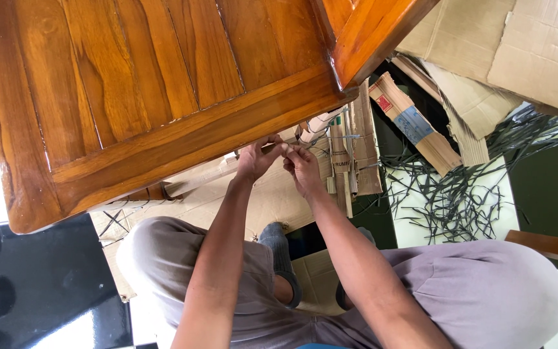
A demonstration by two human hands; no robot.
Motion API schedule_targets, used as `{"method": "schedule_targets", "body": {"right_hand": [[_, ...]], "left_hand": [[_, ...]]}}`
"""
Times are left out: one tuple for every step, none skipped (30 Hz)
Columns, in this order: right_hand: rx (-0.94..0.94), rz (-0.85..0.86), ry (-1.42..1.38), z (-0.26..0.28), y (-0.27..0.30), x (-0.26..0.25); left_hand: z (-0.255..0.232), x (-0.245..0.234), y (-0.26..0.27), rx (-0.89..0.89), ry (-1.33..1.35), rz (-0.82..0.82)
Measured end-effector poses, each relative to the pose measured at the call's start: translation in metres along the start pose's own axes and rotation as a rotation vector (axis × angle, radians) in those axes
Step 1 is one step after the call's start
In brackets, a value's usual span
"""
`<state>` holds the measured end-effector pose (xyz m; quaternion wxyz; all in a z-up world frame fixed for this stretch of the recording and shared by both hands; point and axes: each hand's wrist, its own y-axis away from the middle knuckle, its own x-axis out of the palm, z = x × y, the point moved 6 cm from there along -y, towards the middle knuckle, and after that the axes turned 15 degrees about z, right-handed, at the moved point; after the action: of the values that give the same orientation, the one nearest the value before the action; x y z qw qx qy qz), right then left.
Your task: Wrapping the legs of a wooden chair with cardboard and securing them with plastic ties
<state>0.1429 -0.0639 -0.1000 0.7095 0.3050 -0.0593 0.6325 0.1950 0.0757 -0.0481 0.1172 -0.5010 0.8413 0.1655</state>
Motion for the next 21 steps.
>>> {"method": "schedule_targets", "body": {"right_hand": [[-0.001,0.001,0.000,0.001,0.000,0.000],[-0.002,-0.001,-0.001,0.001,0.000,0.000],[-0.001,-0.004,-0.002,0.001,0.001,0.000],[0.000,-0.004,-0.002,-0.001,0.001,0.000],[-0.019,-0.010,0.025,-0.002,0.000,-0.001],[-0.037,-0.016,0.052,-0.002,-0.001,-0.001],[-0.037,-0.017,0.052,0.004,0.004,0.001],[-0.052,-0.028,0.112,0.011,0.008,0.003],[-0.067,-0.039,0.172,0.019,0.012,0.005],[-0.068,-0.039,0.172,0.016,0.012,0.002],[-0.079,-0.061,0.239,0.016,0.013,-0.003],[-0.090,-0.082,0.306,0.015,0.013,-0.007],[-0.089,-0.083,0.305,0.011,0.012,-0.012],[-0.085,-0.074,0.399,0.008,0.011,-0.015],[-0.082,-0.066,0.494,0.006,0.009,-0.019],[-0.083,-0.066,0.494,0.006,0.009,-0.021],[-0.061,-0.067,0.610,0.006,0.009,-0.022],[-0.039,-0.068,0.727,0.005,0.009,-0.023],[-0.038,-0.067,0.726,0.004,0.009,-0.024],[-0.023,-0.074,0.819,0.003,0.009,-0.025],[-0.008,-0.081,0.911,0.003,0.009,-0.026]], "left_hand": [[0.005,0.000,-0.001,0.001,-0.001,-0.001],[0.009,0.000,-0.002,0.019,-0.001,-0.003],[0.014,0.000,-0.002,0.036,0.001,-0.004],[0.012,-0.002,0.001,0.035,0.000,-0.004],[0.010,-0.003,0.002,0.022,-0.003,0.000],[0.008,-0.005,0.003,0.008,-0.006,0.003],[0.009,-0.004,0.002,0.008,-0.006,0.004],[0.010,-0.005,0.002,0.016,-0.020,-0.031],[0.011,-0.006,0.001,0.025,-0.033,-0.067],[0.012,-0.005,0.000,0.025,-0.033,-0.067],[0.013,-0.006,-0.002,0.023,-0.050,-0.089],[0.014,-0.006,-0.003,0.021,-0.067,-0.112],[0.024,-0.002,-0.007,0.020,-0.067,-0.111],[0.034,0.000,-0.010,-0.010,-0.140,-0.141],[0.043,0.002,-0.014,-0.037,-0.213,-0.172],[0.040,0.002,-0.014,-0.037,-0.213,-0.171],[0.035,0.001,-0.012,-0.041,-0.287,-0.206],[0.029,0.000,-0.011,-0.045,-0.361,-0.240],[0.036,0.002,-0.011,-0.045,-0.361,-0.240],[0.042,0.005,-0.012,-0.057,-0.418,-0.250],[0.048,0.007,-0.013,-0.068,-0.474,-0.259]]}}
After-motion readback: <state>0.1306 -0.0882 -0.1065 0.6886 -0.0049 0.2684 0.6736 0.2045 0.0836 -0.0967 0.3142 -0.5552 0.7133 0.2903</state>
